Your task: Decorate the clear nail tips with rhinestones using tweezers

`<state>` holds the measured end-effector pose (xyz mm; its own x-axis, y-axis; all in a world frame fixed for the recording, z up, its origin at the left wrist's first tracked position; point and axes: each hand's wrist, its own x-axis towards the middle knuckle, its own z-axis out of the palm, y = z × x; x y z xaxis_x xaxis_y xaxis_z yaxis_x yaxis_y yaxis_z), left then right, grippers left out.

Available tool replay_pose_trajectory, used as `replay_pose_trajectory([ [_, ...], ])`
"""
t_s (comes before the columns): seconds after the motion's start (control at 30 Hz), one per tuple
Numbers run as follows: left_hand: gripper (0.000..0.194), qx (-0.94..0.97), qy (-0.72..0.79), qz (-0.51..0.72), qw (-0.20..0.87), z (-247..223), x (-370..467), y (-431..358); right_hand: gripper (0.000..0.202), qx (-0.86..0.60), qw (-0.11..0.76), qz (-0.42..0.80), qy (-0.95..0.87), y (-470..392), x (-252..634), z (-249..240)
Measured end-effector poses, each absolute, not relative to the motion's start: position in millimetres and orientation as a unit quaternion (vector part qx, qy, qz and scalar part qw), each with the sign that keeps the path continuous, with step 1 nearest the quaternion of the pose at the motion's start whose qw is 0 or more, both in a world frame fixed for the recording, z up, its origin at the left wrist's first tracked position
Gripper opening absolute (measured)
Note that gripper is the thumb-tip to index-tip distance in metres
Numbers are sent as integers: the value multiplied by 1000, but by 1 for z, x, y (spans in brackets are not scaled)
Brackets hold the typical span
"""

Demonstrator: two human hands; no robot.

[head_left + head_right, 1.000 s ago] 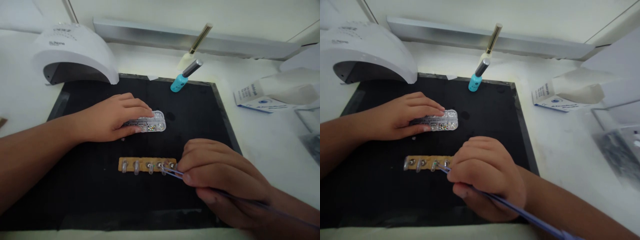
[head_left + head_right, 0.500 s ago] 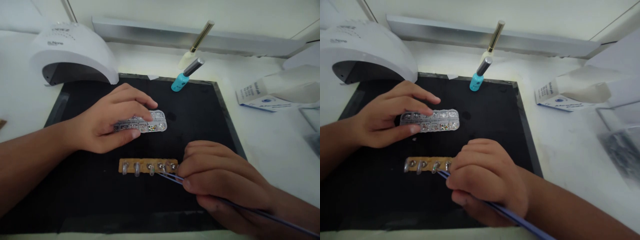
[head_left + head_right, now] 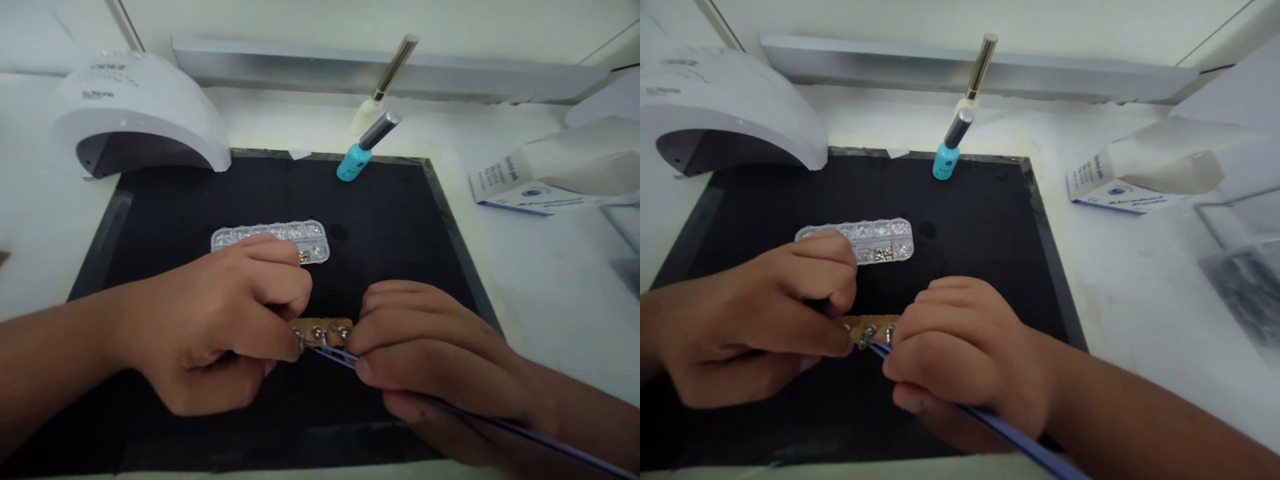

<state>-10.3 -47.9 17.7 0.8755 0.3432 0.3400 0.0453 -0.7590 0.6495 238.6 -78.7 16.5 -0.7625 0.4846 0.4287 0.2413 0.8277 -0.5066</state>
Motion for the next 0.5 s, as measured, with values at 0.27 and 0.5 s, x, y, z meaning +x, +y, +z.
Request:
replay_pose_trajectory([
  [0.27,19,918,116,197,326,18,-10,-48,24,-187,289,213,-914,-77,238,15],
  [0.5,21,918,115,198,324,15,-10,-47,24,-190,294,213,-912,-79,238,15],
])
